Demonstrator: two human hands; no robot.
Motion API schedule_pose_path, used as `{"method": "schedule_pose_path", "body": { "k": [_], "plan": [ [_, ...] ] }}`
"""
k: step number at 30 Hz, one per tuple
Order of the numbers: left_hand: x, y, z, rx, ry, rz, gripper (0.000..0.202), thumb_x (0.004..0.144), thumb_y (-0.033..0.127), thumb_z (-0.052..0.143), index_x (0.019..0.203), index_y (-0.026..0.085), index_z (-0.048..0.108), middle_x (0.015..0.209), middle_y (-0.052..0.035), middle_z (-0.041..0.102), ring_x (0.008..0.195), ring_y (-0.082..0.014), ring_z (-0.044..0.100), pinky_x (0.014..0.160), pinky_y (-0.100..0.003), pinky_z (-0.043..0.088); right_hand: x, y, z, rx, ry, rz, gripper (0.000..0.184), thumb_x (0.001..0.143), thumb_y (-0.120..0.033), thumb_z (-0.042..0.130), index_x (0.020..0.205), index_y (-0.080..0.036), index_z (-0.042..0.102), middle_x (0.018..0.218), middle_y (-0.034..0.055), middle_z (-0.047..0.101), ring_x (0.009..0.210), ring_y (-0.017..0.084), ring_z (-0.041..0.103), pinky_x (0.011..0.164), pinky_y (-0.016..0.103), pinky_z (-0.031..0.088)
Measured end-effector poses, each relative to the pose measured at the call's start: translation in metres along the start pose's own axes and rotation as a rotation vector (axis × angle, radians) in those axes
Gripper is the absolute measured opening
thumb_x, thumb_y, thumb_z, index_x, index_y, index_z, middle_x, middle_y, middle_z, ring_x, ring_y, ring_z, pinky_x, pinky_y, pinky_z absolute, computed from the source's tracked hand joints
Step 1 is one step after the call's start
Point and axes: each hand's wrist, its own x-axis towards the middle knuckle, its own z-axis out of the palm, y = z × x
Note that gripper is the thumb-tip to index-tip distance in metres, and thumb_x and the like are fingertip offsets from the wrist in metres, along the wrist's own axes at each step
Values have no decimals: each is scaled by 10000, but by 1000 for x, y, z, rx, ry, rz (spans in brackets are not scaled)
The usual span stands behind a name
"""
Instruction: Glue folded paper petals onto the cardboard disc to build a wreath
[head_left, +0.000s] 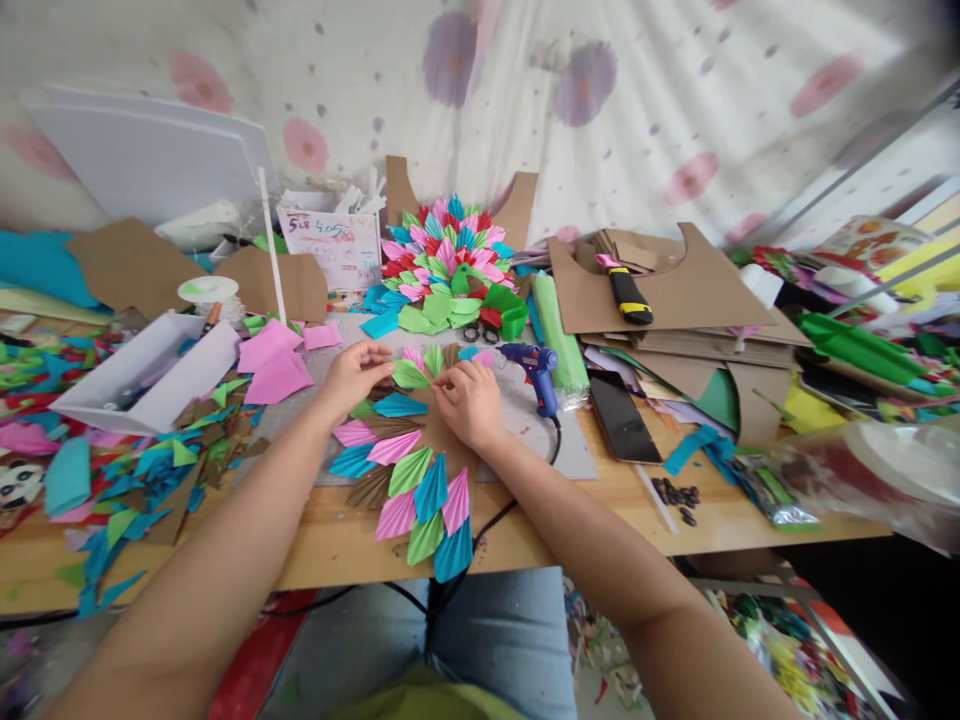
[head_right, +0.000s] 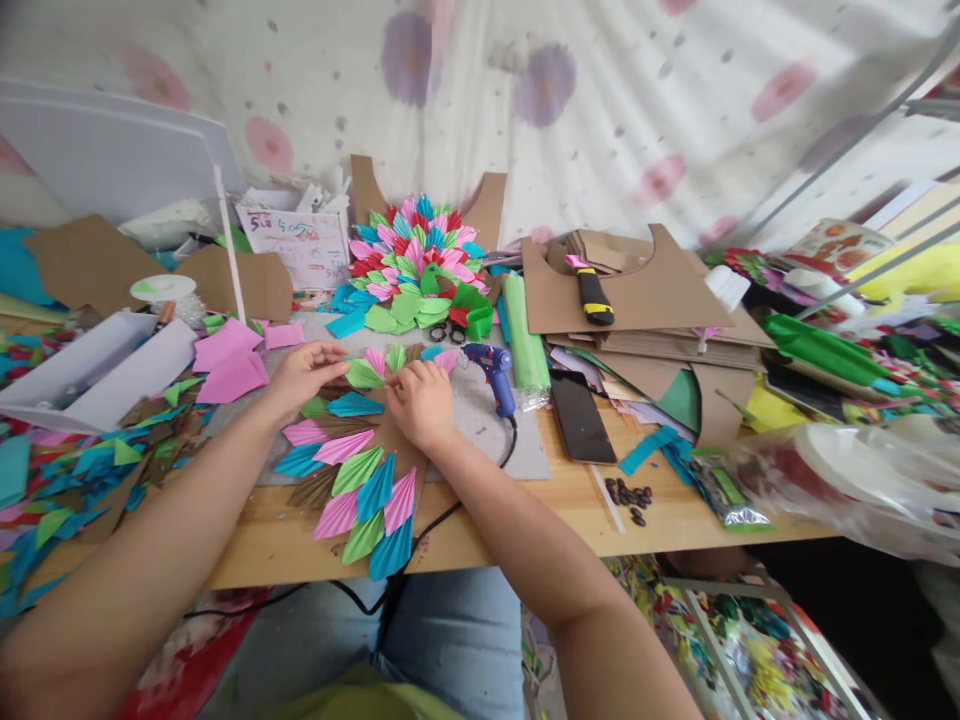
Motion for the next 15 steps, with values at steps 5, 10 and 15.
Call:
{"method": "schedule_pose_path", "body": {
  "k": [5, 10, 15],
  "plan": [
    [-1, 3, 1, -116, 14, -106, 424, 504, 271, 795, 842, 145, 573, 679, 24, 596, 607, -104, 587, 629, -274, 513, 0, 0, 0, 11, 14, -2, 104, 846, -224, 543, 793, -200, 630, 824, 50, 617, 849, 206, 532, 753, 337, 379],
    [0, 3, -1, -109, 62, -77, 391, 526, 252, 785, 835, 151, 568, 669, 28, 609, 609, -98, 593, 631, -255, 511, 0, 0, -2, 1, 21, 9, 105, 846, -222, 546, 792, -198, 632, 825, 56, 621, 849, 210, 537, 747, 338, 381],
    [2, 4, -7, -104, 105, -76, 413, 537, 294, 787, 853, 149, 564, 712, 8, 627, 614, -103, 602, 672, -284, 521, 0, 3, -2, -8, 5, 40, 97, 839, -210, 553, 787, -204, 634, 807, 51, 618, 848, 208, 545, 744, 333, 383]
  ]
}}
